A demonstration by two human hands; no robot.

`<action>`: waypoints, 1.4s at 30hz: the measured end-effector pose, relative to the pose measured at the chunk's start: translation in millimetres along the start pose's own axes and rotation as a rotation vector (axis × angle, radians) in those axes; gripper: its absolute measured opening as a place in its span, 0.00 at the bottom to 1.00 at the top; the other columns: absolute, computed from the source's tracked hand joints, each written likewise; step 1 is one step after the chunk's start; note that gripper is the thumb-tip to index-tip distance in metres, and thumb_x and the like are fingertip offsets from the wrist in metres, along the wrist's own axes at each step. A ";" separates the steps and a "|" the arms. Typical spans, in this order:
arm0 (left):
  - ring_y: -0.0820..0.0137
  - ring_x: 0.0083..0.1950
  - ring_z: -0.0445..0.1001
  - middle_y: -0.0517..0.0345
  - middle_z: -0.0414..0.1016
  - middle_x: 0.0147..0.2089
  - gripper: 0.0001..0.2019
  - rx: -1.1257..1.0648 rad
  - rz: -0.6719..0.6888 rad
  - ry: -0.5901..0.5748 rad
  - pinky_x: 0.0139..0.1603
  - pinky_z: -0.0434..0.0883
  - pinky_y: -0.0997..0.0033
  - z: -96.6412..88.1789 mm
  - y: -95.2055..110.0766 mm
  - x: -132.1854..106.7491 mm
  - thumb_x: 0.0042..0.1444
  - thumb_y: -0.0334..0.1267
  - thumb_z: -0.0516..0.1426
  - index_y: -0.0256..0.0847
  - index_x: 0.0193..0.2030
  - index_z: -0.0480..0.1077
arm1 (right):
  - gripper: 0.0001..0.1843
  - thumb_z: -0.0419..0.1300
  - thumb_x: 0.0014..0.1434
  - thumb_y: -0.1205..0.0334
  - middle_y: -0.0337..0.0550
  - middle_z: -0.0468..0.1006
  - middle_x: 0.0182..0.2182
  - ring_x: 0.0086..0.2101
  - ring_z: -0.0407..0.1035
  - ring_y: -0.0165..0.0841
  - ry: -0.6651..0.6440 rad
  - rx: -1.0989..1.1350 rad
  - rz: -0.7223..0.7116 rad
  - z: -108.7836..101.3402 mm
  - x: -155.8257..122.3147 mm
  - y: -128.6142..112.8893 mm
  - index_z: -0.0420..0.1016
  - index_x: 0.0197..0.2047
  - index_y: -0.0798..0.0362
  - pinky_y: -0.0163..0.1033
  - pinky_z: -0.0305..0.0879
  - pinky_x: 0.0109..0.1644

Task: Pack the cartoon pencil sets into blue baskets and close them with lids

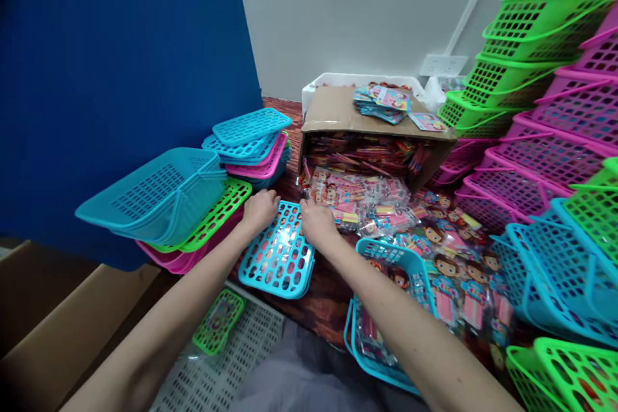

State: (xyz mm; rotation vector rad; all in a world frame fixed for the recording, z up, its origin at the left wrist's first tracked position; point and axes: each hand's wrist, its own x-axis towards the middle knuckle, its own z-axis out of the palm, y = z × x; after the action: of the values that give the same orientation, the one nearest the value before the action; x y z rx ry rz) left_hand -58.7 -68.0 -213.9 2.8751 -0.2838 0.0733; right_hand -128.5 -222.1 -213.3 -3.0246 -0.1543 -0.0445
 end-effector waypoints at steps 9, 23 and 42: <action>0.69 0.37 0.75 0.57 0.77 0.35 0.20 -0.217 -0.108 -0.031 0.35 0.64 0.74 32.1 -21.7 -8.1 0.70 0.48 0.43 0.40 0.38 0.70 | 0.22 0.42 0.70 0.60 0.48 0.77 0.53 0.50 0.71 0.40 0.089 0.417 0.201 28.6 4.7 20.9 0.66 0.61 0.50 0.41 0.62 0.51; 0.59 0.56 0.74 0.50 0.76 0.56 0.16 -0.205 -0.044 -0.070 0.52 0.68 0.66 12.3 -7.1 -32.4 0.66 0.40 0.49 0.43 0.57 0.69 | 0.14 0.66 0.47 0.55 0.33 0.68 0.22 0.27 0.66 0.33 0.132 0.924 0.562 15.5 -64.5 13.7 0.63 0.28 0.48 0.36 0.58 0.33; 0.55 0.75 0.45 0.55 0.44 0.76 0.24 0.026 0.357 0.021 0.71 0.49 0.46 8.6 10.7 -53.9 0.69 0.49 0.47 0.52 0.70 0.56 | 0.31 0.59 0.47 0.69 0.47 0.76 0.49 0.50 0.71 0.42 0.172 0.916 0.475 21.3 -53.0 4.8 0.69 0.57 0.50 0.44 0.67 0.53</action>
State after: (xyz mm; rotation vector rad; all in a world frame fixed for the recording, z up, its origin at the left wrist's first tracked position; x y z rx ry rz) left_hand -113.3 -70.2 -223.5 2.8123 -0.7930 0.1721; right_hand -180.3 -229.7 -236.9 -2.0614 0.4374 -0.1443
